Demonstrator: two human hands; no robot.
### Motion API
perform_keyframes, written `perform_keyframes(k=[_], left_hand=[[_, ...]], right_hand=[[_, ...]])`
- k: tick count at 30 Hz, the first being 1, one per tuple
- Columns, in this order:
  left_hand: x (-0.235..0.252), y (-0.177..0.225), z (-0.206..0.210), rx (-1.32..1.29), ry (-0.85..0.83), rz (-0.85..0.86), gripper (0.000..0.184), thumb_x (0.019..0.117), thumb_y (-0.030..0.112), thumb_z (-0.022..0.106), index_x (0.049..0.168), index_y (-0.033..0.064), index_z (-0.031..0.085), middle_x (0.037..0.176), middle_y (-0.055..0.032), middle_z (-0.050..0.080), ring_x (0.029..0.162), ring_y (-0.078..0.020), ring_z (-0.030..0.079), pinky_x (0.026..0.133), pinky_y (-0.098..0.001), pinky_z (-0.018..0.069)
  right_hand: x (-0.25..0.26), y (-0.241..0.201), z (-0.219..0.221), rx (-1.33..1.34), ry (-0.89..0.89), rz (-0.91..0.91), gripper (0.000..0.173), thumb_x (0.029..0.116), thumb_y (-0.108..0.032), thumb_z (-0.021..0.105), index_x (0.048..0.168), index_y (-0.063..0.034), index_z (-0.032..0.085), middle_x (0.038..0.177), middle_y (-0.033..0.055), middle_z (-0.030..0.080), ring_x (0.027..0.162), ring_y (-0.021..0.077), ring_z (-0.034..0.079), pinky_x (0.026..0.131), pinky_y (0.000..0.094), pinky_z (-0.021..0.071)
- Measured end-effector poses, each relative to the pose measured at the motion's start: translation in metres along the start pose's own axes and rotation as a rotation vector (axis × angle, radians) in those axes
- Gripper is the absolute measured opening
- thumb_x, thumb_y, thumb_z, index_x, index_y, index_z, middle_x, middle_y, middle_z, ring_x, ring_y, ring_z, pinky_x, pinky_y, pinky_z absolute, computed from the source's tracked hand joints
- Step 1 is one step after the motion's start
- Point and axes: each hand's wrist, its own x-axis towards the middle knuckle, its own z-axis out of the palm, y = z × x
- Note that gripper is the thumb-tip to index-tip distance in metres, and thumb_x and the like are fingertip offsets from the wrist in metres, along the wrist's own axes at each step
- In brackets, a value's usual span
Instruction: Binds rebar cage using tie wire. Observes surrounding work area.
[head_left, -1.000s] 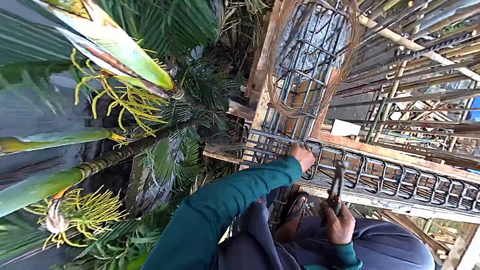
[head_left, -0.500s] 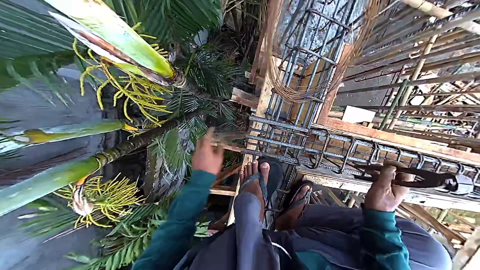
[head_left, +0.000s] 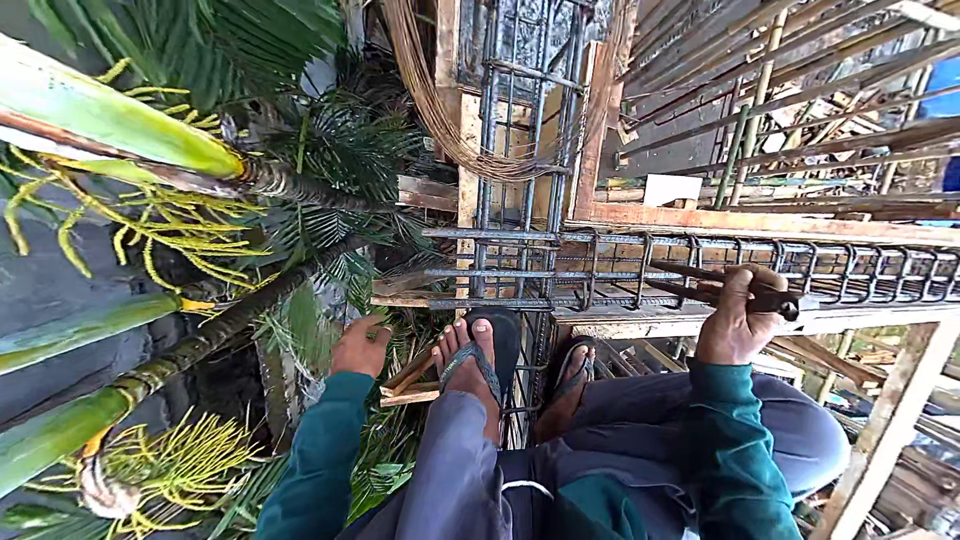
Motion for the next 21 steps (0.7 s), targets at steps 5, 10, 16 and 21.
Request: perform_keyframes(k=[5, 10, 16, 21], left_hand=[[0.007, -0.01, 0.007, 0.021, -0.039, 0.017, 0.037, 0.108, 0.021, 0.052, 0.14, 0.0033, 0.06, 0.13, -0.0236, 0.066, 0.123, -0.0392, 0.063, 0.108, -0.0589, 0.0445], [0.011, -0.023, 0.002, -0.03, -0.018, -0.007, 0.038, 0.1083, 0.022, 0.05, 0.14, 0.0026, 0.059, 0.131, -0.0242, 0.065, 0.122, -0.039, 0.063, 0.108, -0.0578, 0.0446], [0.0, 0.026, -0.033, -0.251, 0.133, 0.116, 0.033, 0.1073, 0.016, 0.052, 0.134, -0.0005, 0.063, 0.121, -0.0258, 0.068, 0.108, -0.039, 0.067, 0.098, -0.0593, 0.0496], [0.016, 0.117, -0.079, -0.393, 0.183, 0.461, 0.033, 0.1066, 0.02, 0.054, 0.131, -0.0005, 0.063, 0.121, -0.0227, 0.068, 0.106, -0.0333, 0.07, 0.096, -0.0553, 0.055]], right_hand=[[0.014, 0.022, -0.008, -0.102, -0.058, 0.188, 0.027, 0.1076, -0.02, 0.051, 0.123, 0.0001, 0.059, 0.098, 0.002, 0.069, 0.081, 0.0079, 0.07, 0.076, 0.0306, 0.062], [0.018, 0.052, -0.011, -0.324, -0.183, 0.444, 0.038, 0.0922, -0.01, 0.075, 0.127, 0.0006, 0.065, 0.123, 0.0203, 0.066, 0.106, 0.0277, 0.066, 0.093, 0.0463, 0.0543], [0.013, 0.008, 0.006, -0.447, -0.169, 0.233, 0.033, 0.0971, -0.011, 0.064, 0.126, 0.0052, 0.063, 0.125, 0.0257, 0.061, 0.114, 0.0307, 0.062, 0.097, 0.0427, 0.0516], [0.006, -0.052, 0.092, -0.263, -0.489, 0.01, 0.022, 0.1002, -0.01, 0.06, 0.115, 0.0039, 0.067, 0.113, 0.0185, 0.068, 0.1, 0.0245, 0.069, 0.088, 0.0432, 0.0584]])
